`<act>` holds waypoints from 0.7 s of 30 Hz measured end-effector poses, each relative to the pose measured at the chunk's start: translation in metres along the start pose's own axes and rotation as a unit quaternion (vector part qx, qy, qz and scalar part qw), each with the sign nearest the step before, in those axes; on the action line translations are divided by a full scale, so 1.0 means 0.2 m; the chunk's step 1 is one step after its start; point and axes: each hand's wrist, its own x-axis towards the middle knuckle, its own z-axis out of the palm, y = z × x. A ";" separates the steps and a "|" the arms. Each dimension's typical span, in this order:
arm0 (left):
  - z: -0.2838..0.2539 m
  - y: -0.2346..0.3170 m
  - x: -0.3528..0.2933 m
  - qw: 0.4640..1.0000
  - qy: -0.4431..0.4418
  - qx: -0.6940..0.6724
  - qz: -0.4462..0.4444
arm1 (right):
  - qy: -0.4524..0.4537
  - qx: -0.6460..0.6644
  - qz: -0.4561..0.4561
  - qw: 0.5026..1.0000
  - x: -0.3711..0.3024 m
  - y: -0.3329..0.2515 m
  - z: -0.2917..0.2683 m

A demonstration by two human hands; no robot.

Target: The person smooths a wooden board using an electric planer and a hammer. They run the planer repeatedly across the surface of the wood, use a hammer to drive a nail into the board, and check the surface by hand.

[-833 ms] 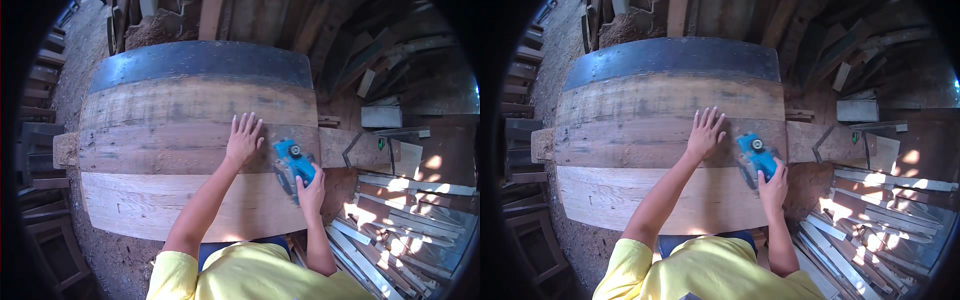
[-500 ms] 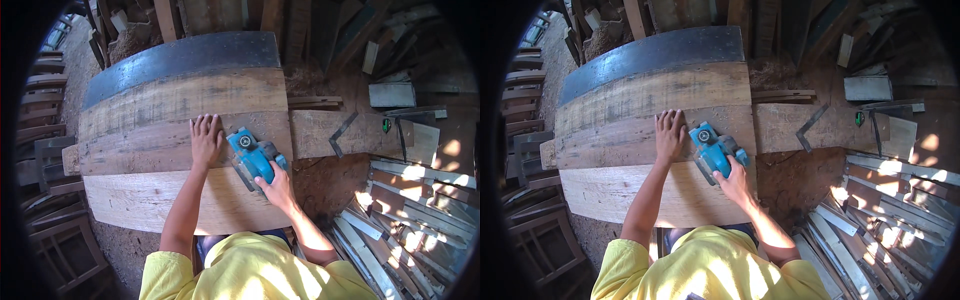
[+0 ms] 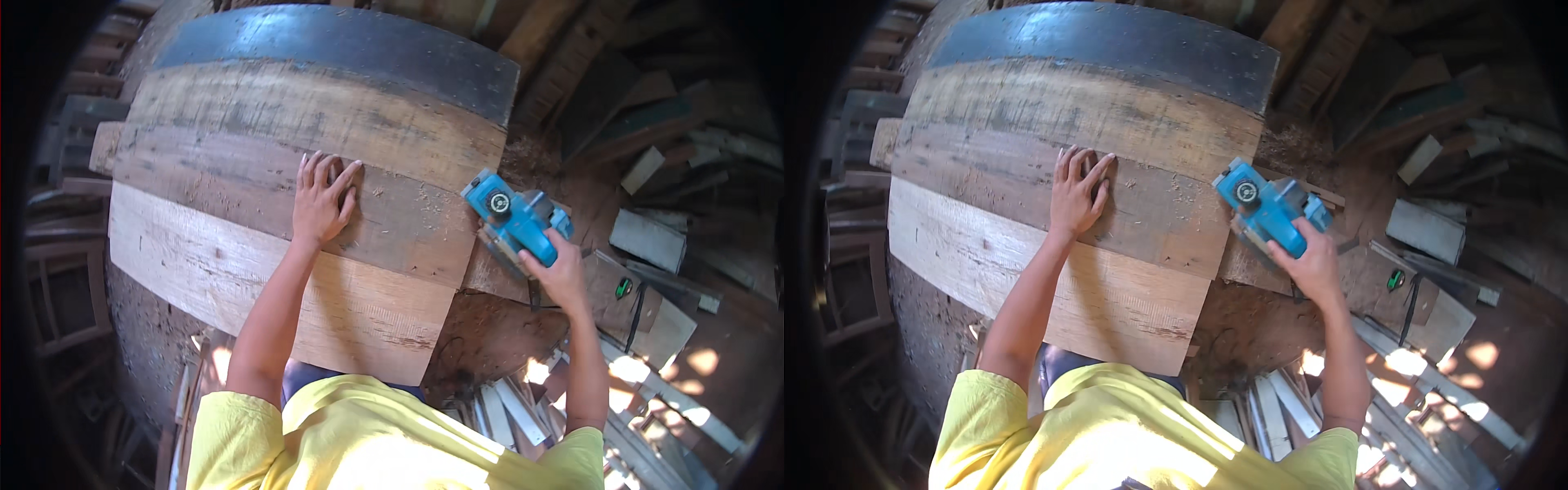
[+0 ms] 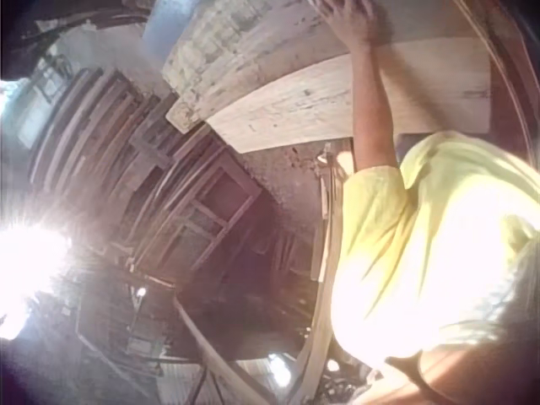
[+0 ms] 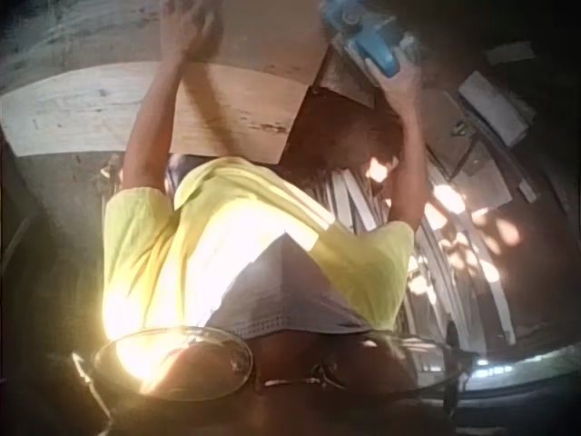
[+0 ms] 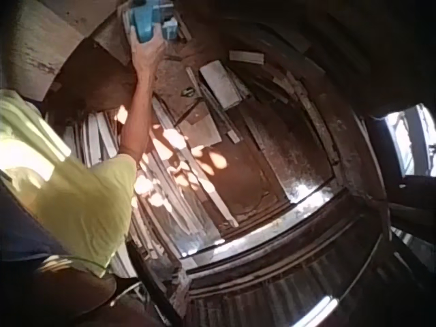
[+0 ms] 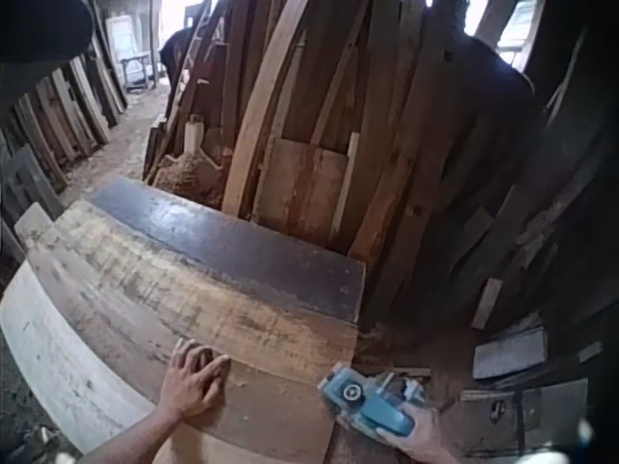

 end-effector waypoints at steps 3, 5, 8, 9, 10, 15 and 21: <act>-0.01 -0.02 -0.01 1.000 -0.001 0.006 -0.023 | -0.071 0.013 -0.011 0.997 0.23 0.13 -0.05; 0.03 -0.13 -0.05 0.995 0.011 0.057 -0.083 | -0.096 0.026 -0.028 0.995 0.37 0.15 -0.06; -0.01 -0.46 -0.21 0.954 0.028 0.199 -0.223 | -0.061 0.046 -0.080 0.994 0.50 0.10 -0.04; -0.03 -0.57 -0.25 0.921 0.011 0.265 -0.284 | -0.083 0.047 -0.083 0.992 0.53 0.11 -0.04; -0.02 -0.60 -0.27 0.909 0.031 0.247 -0.333 | -0.110 0.049 -0.086 0.989 0.56 0.12 -0.04; 0.01 -0.64 -0.30 0.891 0.091 0.175 -0.410 | -0.141 0.043 -0.139 0.979 0.68 0.00 0.12; -0.01 -0.68 -0.35 0.889 0.136 0.152 -0.411 | -0.153 0.019 -0.179 0.972 0.96 -0.74 0.58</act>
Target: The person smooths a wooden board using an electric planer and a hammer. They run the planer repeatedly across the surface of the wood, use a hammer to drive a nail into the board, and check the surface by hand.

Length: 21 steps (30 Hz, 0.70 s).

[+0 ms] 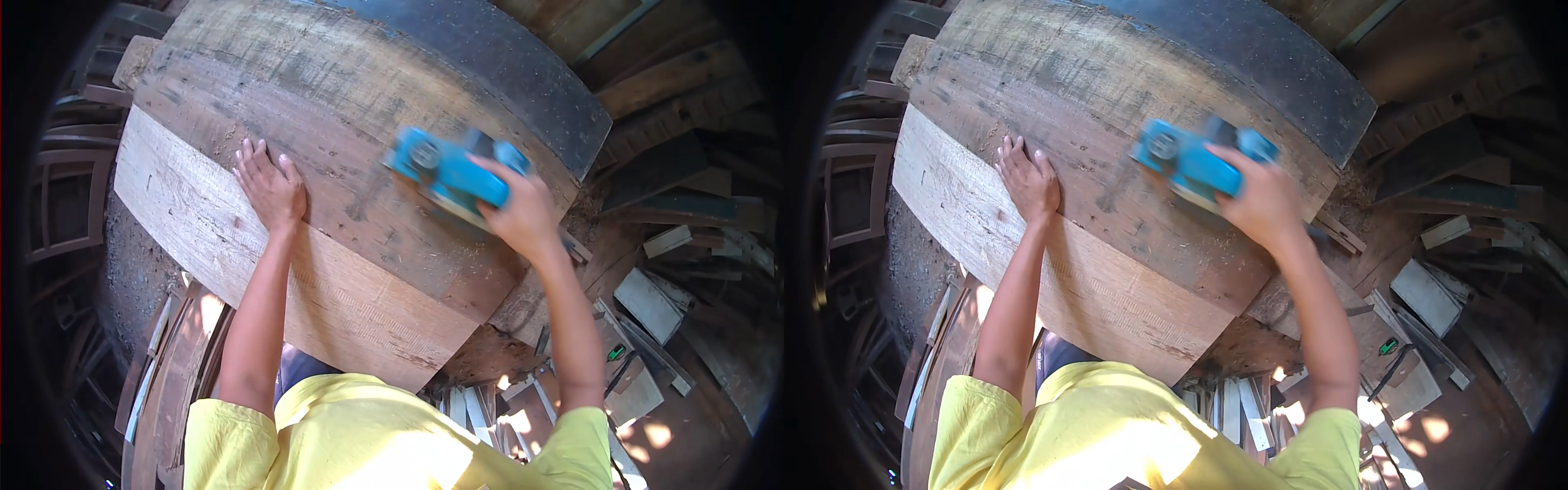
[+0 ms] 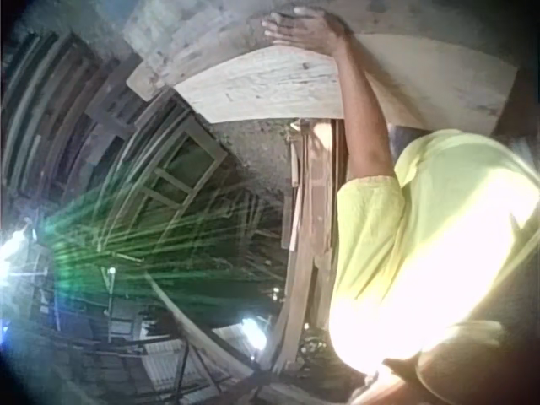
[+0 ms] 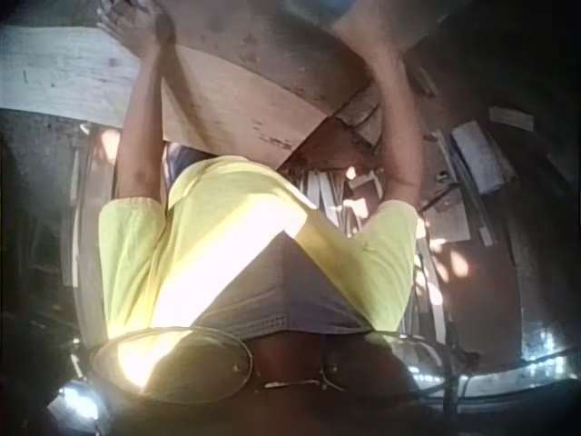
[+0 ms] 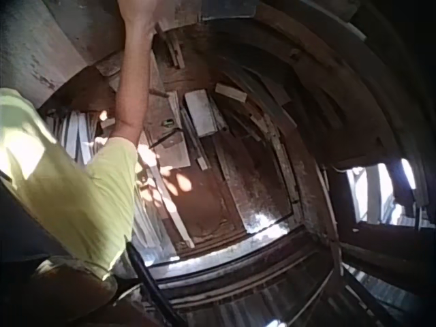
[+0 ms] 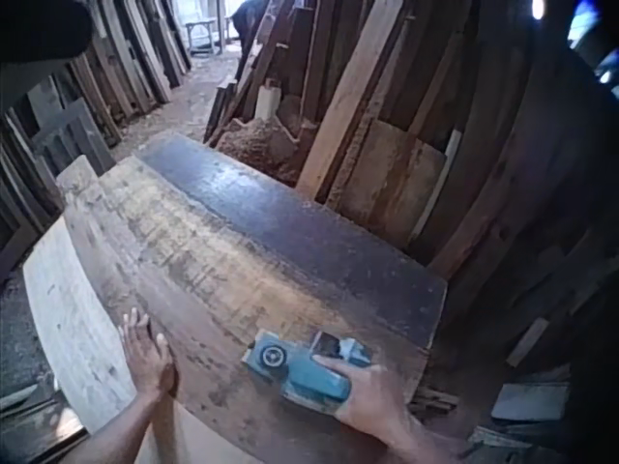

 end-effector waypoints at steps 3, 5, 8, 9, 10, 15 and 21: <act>0.03 -0.01 0.00 0.999 0.006 -0.035 -0.016 | 0.010 -0.026 -0.035 0.999 0.38 -0.29 0.12; 0.03 0.01 0.02 0.999 -0.004 -0.016 -0.042 | 0.029 -0.014 -0.061 0.998 0.48 -0.33 0.15; 0.02 0.02 0.02 0.995 -0.021 0.049 -0.081 | 0.027 -0.004 -0.064 0.998 0.44 -0.30 0.14; 0.03 -0.01 0.02 0.995 -0.012 0.058 -0.084 | 0.018 0.004 -0.066 0.998 0.34 -0.24 0.10; 0.04 -0.04 0.00 0.994 -0.006 0.068 -0.089 | 0.017 -0.004 -0.048 0.999 0.23 -0.16 0.06; 0.03 0.00 0.00 0.995 -0.010 0.063 -0.074 | 0.023 0.016 0.084 0.996 -0.57 0.48 -0.30; 0.04 -0.01 -0.04 0.995 -0.022 0.086 -0.042 | 0.043 0.012 0.086 0.995 -0.62 0.54 -0.30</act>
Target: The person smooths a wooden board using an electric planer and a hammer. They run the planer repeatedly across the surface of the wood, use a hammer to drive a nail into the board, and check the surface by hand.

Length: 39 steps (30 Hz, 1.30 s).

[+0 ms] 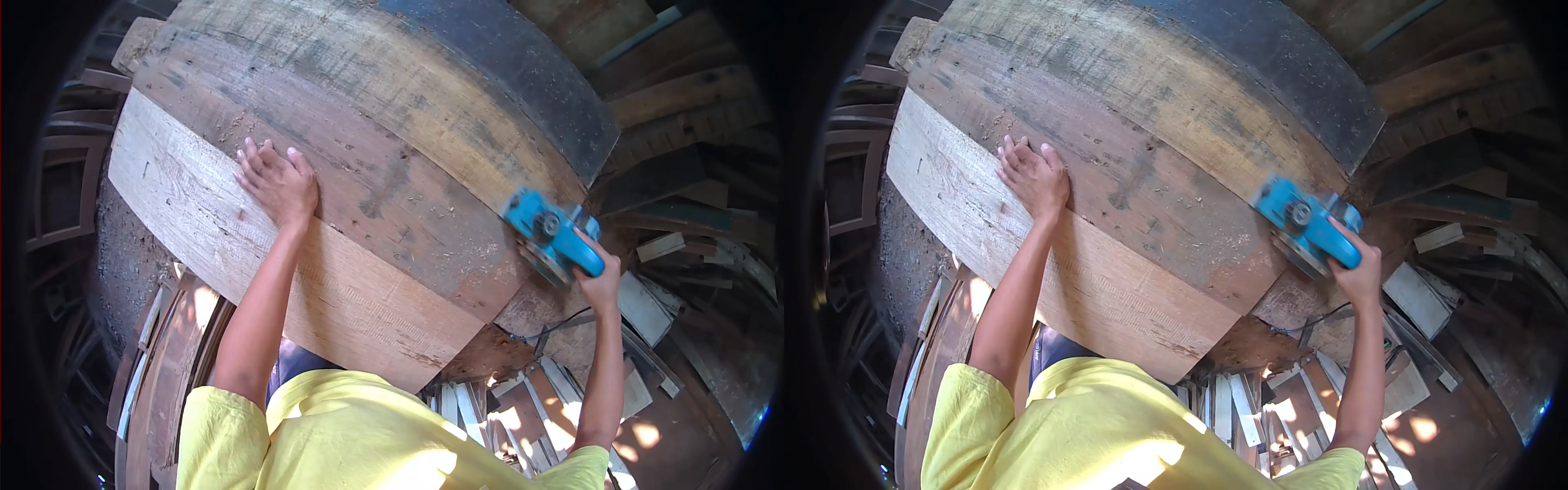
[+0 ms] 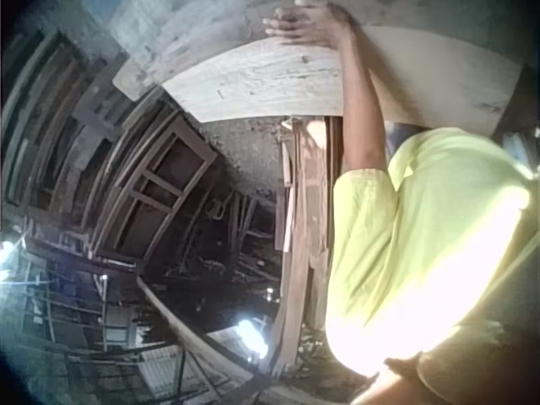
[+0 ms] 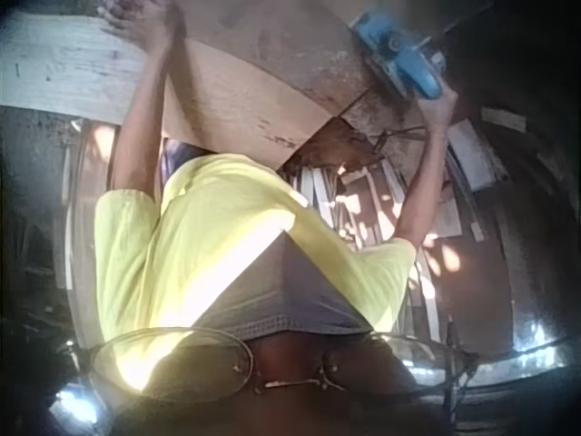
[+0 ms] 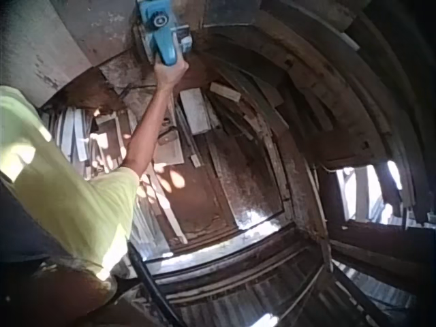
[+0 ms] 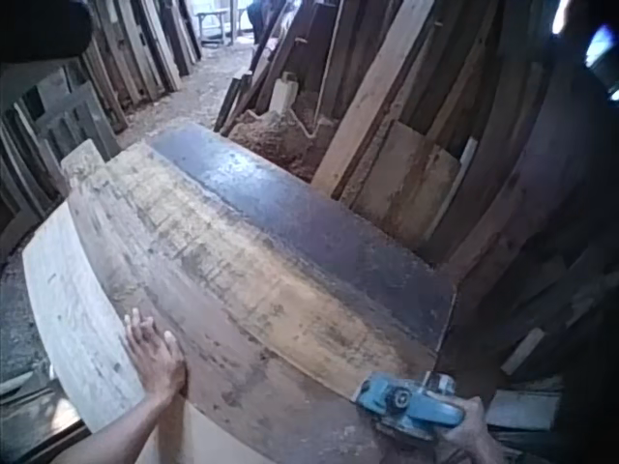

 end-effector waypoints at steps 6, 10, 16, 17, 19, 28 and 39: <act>-0.01 0.00 0.00 1.000 -0.001 -0.002 -0.001 | 0.045 -0.049 -0.066 0.996 0.52 -0.64 0.39; 0.02 -0.01 0.02 1.000 0.014 0.007 0.011 | 0.044 -0.021 -0.090 0.995 0.88 -1.02 0.63; 0.01 0.00 0.06 1.000 0.001 -0.003 0.000 | 0.015 -0.021 -0.108 0.994 1.02 -1.19 0.68; 0.01 -0.01 0.06 1.000 0.005 0.006 0.001 | 0.020 -0.015 -0.108 0.994 0.99 -1.14 0.69; 0.03 -0.03 0.05 1.000 0.013 0.025 0.000 | 0.030 -0.005 -0.110 0.993 0.83 -0.94 0.62; 0.02 0.03 0.03 1.000 0.018 0.020 0.015 | 0.096 0.004 0.122 0.988 -0.40 -0.17 0.03; -0.08 0.02 0.05 0.999 -0.050 0.008 -0.008 | 0.193 0.371 0.492 0.764 -1.35 -1.13 0.45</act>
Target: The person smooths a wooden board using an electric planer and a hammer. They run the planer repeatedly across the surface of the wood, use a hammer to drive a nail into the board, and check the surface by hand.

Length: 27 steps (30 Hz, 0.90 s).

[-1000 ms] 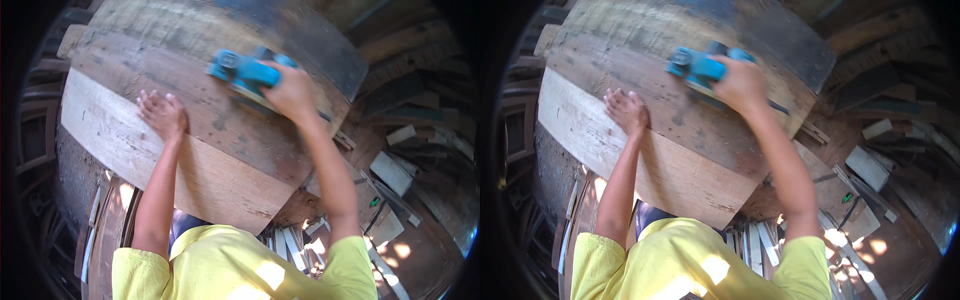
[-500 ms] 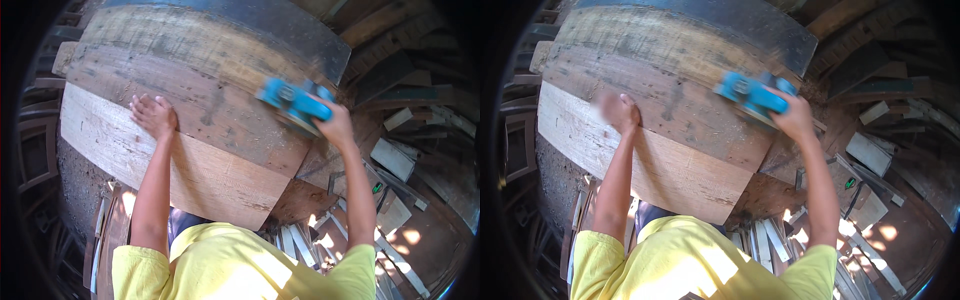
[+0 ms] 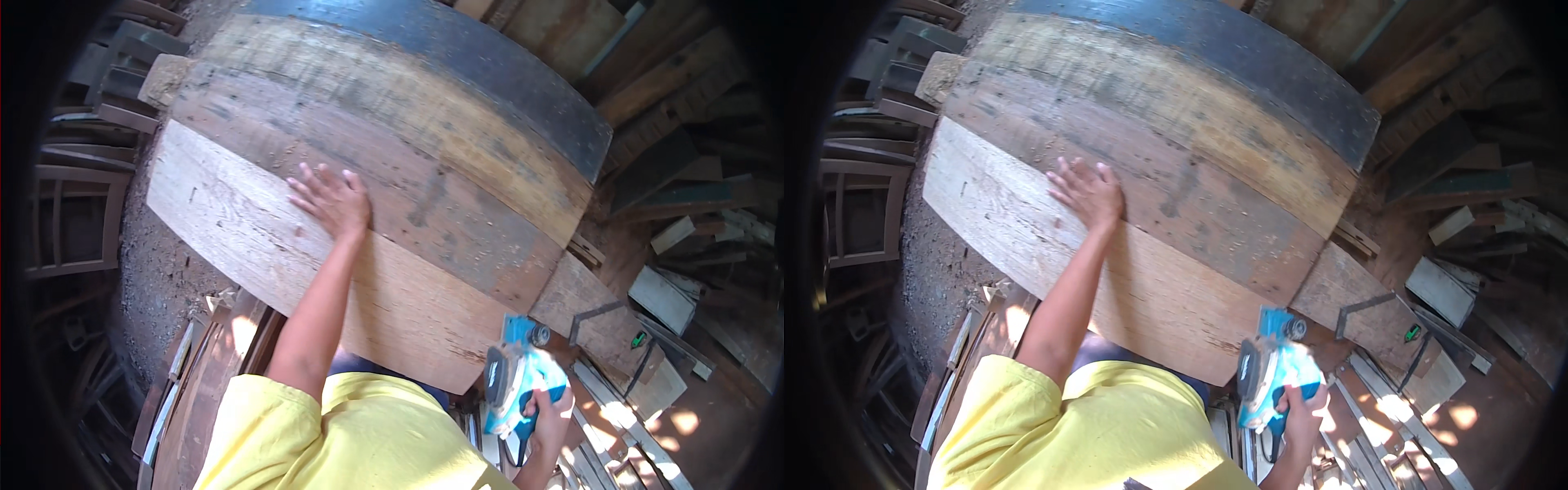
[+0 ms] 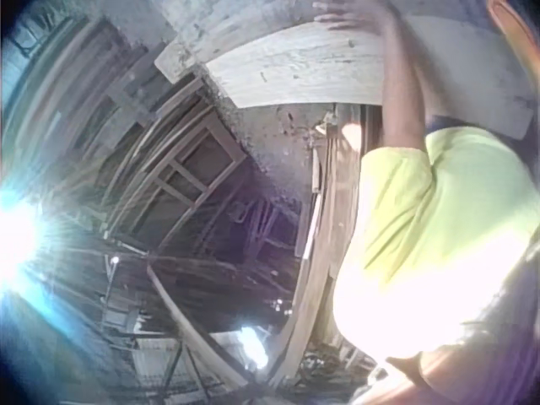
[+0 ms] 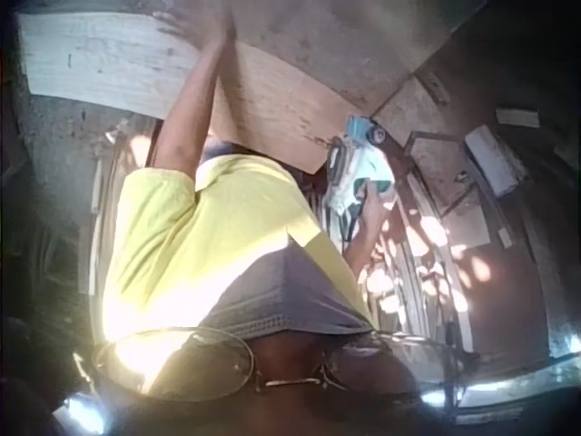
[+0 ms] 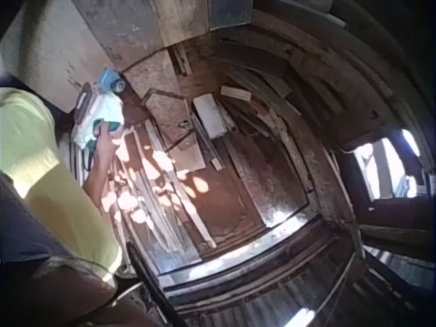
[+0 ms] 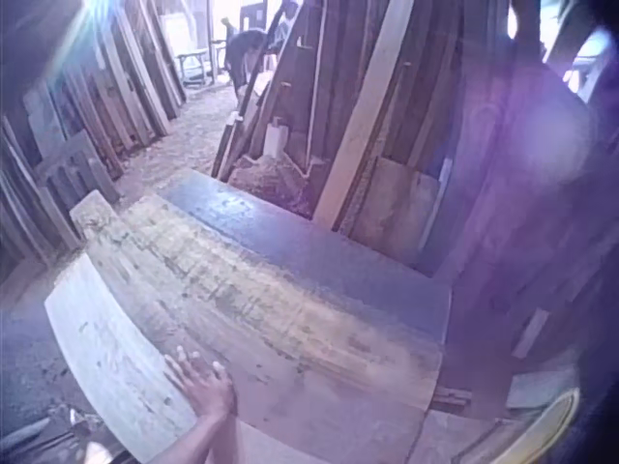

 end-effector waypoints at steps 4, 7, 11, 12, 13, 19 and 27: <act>-0.04 -0.14 -0.03 0.992 0.003 -0.097 0.082 | -0.053 0.015 0.004 0.998 -0.28 -0.06 0.28; -0.11 -0.46 -0.06 0.960 -0.071 -0.131 0.236 | -0.030 0.044 -0.012 0.999 -0.44 -0.11 0.54; -0.23 -0.83 -0.02 0.921 -0.140 -0.113 0.346 | -0.041 0.070 -0.069 0.994 -0.56 -0.26 0.92; -0.22 -0.88 0.05 0.910 -0.133 -0.117 0.376 | -0.044 0.067 -0.082 0.993 -0.59 -0.31 1.02; -0.21 -0.93 0.11 0.897 -0.127 -0.123 0.404 | -0.046 0.061 -0.097 0.992 -0.60 -0.35 1.12; 0.00 -1.16 0.81 0.934 -0.020 -0.164 0.316 | -0.091 -0.099 -0.249 0.959 -0.57 -0.72 1.70; 0.17 -1.52 1.81 1.000 0.008 -0.011 -0.006 | -0.163 -0.292 -0.465 0.820 0.13 -1.25 2.45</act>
